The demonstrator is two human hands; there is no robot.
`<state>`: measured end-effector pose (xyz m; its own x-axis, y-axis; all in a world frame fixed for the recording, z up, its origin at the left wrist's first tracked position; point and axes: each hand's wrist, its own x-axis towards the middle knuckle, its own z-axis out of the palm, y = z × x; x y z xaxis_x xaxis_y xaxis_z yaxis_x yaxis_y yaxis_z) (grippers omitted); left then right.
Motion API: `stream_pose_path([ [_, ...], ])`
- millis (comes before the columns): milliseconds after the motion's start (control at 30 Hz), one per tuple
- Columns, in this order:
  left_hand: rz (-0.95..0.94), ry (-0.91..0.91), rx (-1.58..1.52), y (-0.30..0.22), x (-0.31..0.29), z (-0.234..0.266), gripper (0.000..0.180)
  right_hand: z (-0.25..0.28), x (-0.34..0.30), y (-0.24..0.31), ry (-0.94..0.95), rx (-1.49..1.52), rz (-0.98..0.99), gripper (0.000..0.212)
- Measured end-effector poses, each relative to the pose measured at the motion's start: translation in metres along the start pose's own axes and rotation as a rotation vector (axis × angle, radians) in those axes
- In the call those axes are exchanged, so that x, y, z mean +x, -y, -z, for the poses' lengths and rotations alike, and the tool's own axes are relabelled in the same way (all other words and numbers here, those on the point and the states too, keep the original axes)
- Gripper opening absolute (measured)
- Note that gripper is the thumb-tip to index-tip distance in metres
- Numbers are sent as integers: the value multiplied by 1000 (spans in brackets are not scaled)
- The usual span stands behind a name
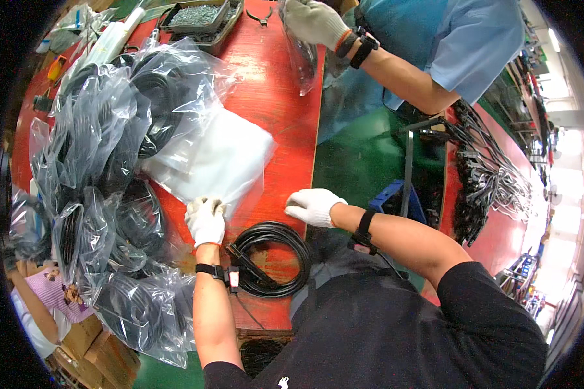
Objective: Coiling long black cables and placing them into plastic bags on a work table.
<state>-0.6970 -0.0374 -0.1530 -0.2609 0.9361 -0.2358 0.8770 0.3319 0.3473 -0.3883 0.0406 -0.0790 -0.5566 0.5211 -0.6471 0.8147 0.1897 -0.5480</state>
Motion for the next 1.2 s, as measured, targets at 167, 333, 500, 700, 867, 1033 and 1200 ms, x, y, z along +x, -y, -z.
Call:
stream_pose_path([
  [167, -68, -47, -129, 26, -8, 20, 18, -15, 27, 7, 17, 563, -54, 51],
  [333, -223, -102, -57, 33, -16, 45, 14, -51, 62, 36, 113, 1277, -121, 61],
  [500, -214, -109, -66, 57, -34, 32, 11, -62, 92, 58, 152, 1476, -131, 43],
  [700, -202, -74, -95, 36, -34, 44, 30, -62, 103, 51, -59, 1292, -170, 25],
  [867, -218, -177, -183, -3, -24, 35, 38, -60, 109, 62, -96, 1171, -110, 26],
  [1033, -91, -104, -339, -4, -13, 20, 15, -56, 108, 76, -123, 1065, -153, 29],
  [1200, 72, -165, -343, 0, -6, 14, 18, -56, 110, 59, -165, 580, -138, 42],
])
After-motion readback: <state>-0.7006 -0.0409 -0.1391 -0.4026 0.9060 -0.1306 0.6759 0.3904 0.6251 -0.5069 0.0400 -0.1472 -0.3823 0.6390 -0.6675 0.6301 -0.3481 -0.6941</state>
